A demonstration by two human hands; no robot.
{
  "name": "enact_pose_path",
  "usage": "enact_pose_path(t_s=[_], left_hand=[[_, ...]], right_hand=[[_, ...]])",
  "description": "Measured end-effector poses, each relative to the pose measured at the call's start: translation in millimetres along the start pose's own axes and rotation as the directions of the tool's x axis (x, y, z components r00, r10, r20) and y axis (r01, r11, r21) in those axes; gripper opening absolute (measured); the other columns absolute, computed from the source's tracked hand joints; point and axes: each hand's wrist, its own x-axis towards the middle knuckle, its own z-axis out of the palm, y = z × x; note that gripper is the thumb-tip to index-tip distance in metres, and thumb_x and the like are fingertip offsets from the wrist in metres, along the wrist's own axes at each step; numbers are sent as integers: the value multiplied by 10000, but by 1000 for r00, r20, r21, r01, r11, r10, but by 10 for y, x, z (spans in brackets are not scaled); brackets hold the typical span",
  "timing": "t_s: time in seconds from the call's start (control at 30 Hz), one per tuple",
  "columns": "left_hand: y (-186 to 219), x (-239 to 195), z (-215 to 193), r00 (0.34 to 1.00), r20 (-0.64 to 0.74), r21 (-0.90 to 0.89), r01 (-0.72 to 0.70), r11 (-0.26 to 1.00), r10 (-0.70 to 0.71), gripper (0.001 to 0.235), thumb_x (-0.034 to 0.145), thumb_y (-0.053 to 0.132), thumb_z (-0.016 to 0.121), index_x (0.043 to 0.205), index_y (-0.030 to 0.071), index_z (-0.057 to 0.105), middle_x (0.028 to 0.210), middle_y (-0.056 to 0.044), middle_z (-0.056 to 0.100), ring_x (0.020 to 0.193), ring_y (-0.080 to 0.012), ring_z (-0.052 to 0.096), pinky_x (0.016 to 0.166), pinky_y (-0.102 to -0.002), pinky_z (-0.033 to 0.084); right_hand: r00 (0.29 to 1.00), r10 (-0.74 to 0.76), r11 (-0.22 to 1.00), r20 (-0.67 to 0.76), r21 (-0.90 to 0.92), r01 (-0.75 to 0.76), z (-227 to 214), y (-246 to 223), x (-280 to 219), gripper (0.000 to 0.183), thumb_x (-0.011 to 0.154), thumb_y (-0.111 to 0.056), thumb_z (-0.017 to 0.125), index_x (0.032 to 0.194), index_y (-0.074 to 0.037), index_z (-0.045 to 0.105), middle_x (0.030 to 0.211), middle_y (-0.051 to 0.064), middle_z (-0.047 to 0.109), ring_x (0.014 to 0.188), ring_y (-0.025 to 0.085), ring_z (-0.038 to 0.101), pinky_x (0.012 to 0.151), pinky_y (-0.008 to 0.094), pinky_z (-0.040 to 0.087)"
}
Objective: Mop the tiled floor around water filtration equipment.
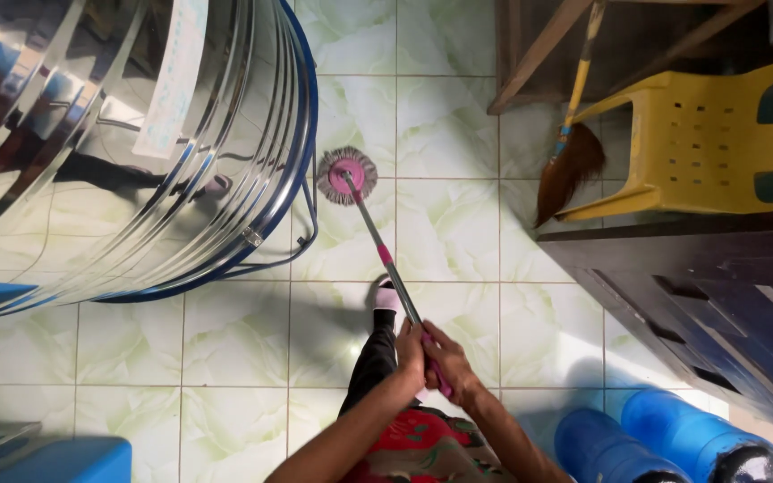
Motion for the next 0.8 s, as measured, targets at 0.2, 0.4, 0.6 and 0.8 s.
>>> enact_pose_path(t_s=[0.2,0.4,0.6,0.8], left_hand=[[902,899,405,992,27,139,-125,982,123,131,1005,205,508,1037,97,573,812,-59,574,697,-192,544,556,-381,469],[1667,1676,792,978,-45,366,-173,914,203,156,969,204,502,967,81,598,845,-103,629,716,-228,584,595,-411,500],[1387,1525,706,952,-60,528,-224,819,299,639,980,227,475,1567,196,227,1101,-105,615,903,-233,624,803,-385,527],[403,678,425,970,65,512,-234,826,235,657,1000,214,414,1629,240,224,1114,-188,624,927,-291,614,786,-428,536]], right_hand=[[993,-75,988,92,139,62,242,-719,971,544,1026,-229,583,1555,-176,470,642,44,570,404,147,454,340,305,344],[987,-100,975,125,210,72,566,-1519,1501,515,1024,-212,560,1534,-179,498,635,30,517,424,124,429,346,281,327],[990,-23,993,141,121,6,429,-1243,1318,498,1040,-260,490,1536,-303,492,631,5,501,430,126,404,373,267,331],[985,71,997,159,1,-72,-130,-597,530,542,1057,-293,509,1583,-358,400,620,7,469,445,112,407,399,268,332]])
